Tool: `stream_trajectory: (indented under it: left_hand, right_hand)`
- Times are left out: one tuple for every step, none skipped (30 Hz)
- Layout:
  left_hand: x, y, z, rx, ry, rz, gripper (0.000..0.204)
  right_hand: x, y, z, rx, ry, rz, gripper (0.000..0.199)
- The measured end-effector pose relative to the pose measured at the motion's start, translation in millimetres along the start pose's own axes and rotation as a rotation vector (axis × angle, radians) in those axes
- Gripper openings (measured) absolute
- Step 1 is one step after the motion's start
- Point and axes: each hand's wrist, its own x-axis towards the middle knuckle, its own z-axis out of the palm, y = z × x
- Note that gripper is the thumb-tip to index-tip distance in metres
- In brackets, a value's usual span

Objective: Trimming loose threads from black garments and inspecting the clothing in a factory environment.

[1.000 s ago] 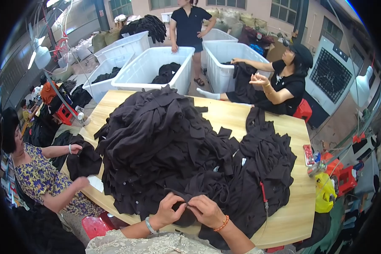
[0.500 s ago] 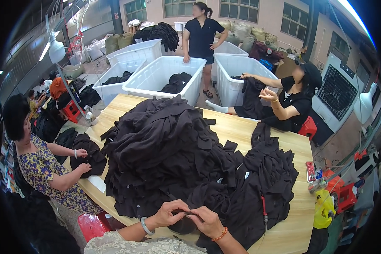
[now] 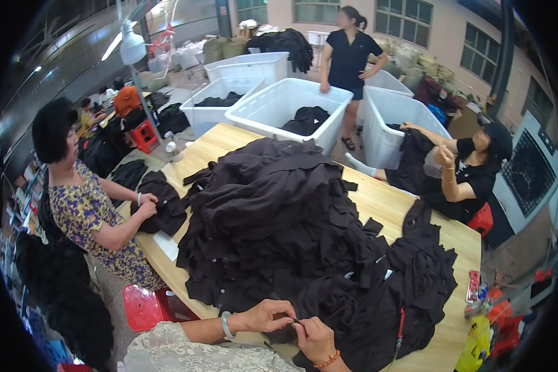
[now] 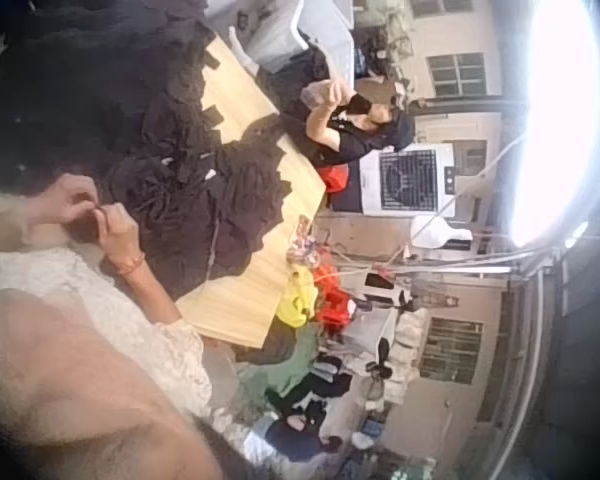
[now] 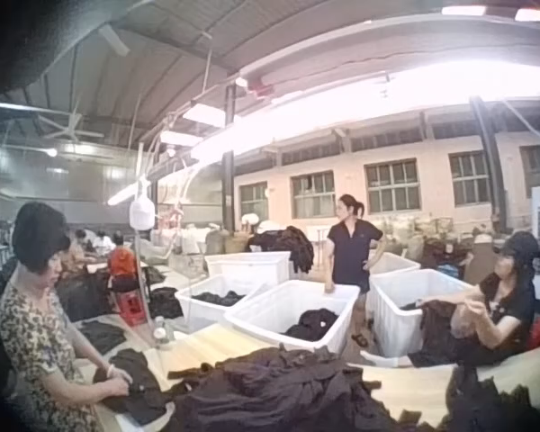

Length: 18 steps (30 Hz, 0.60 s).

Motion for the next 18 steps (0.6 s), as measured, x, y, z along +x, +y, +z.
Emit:
stream_trajectory:
  left_hand:
    - [0.5,-1.1,4.8,0.077,0.082,0.096,0.013]
    - [-1.6,-0.4,7.2,0.081,0.093,0.091,0.013]
    - [-3.8,1.7,9.6,0.121,0.157,0.142,0.013]
    - [-3.8,3.6,11.6,0.156,0.207,0.196,0.014]
    - [-4.9,4.2,12.4,0.207,0.223,0.222,0.014]
    - [-5.1,4.6,13.5,0.199,0.211,0.225,0.014]
    - [-6.2,5.3,15.7,0.220,0.265,0.218,0.014]
    - [-7.6,5.4,18.4,0.240,0.318,0.210,0.013]
    - [-10.9,0.8,22.9,0.212,0.326,0.141,0.018]
    - [-11.8,5.4,24.7,0.202,0.311,0.138,0.018]
    - [-12.4,13.6,26.1,0.197,0.326,0.047,0.021]
    - [-12.7,19.0,27.5,0.192,0.340,-0.047,0.023]
    - [-13.1,16.8,29.2,0.220,0.370,-0.027,0.028]
    - [-13.7,15.7,29.6,0.274,0.367,-0.016,0.028]
    - [-14.6,14.7,30.0,0.326,0.365,-0.007,0.027]
    - [-12.5,11.8,29.4,0.387,0.367,0.020,0.024]
    - [-11.4,11.5,28.3,0.409,0.351,0.008,0.022]
    - [-10.6,11.3,27.4,0.429,0.334,-0.005,0.020]
  right_hand:
    - [0.2,-2.7,1.0,-0.016,0.040,0.080,0.009]
    - [1.0,-2.6,3.5,-0.008,0.069,0.094,0.008]
    - [2.1,-2.7,5.5,-0.005,0.063,0.089,0.008]
    - [2.1,-2.0,6.9,-0.009,0.087,0.094,0.008]
    - [1.7,-1.2,8.1,-0.015,0.113,0.101,0.007]
    - [2.7,-0.7,9.2,-0.020,0.120,0.113,0.007]
    - [4.2,-0.7,10.0,-0.021,0.117,0.102,0.007]
    - [5.0,-0.4,10.1,-0.021,0.114,0.094,0.007]
    - [4.5,0.2,9.4,-0.031,0.114,0.088,0.008]
    - [5.1,0.4,9.2,-0.056,0.129,0.069,0.008]
    - [6.2,0.9,8.8,-0.082,0.143,0.051,0.008]
    - [7.3,2.4,9.3,-0.095,0.148,0.019,0.009]
    - [9.0,-0.6,9.1,-0.115,0.153,-0.016,0.009]
    - [10.1,-4.1,8.9,-0.133,0.156,-0.052,0.009]
    - [8.5,-5.9,8.9,-0.161,0.144,-0.067,0.009]
    - [9.1,-6.1,8.7,-0.174,0.149,-0.083,0.011]
    - [8.8,-5.7,9.7,-0.186,0.153,-0.098,0.013]
    - [7.7,-4.3,12.6,-0.194,0.152,-0.120,0.014]
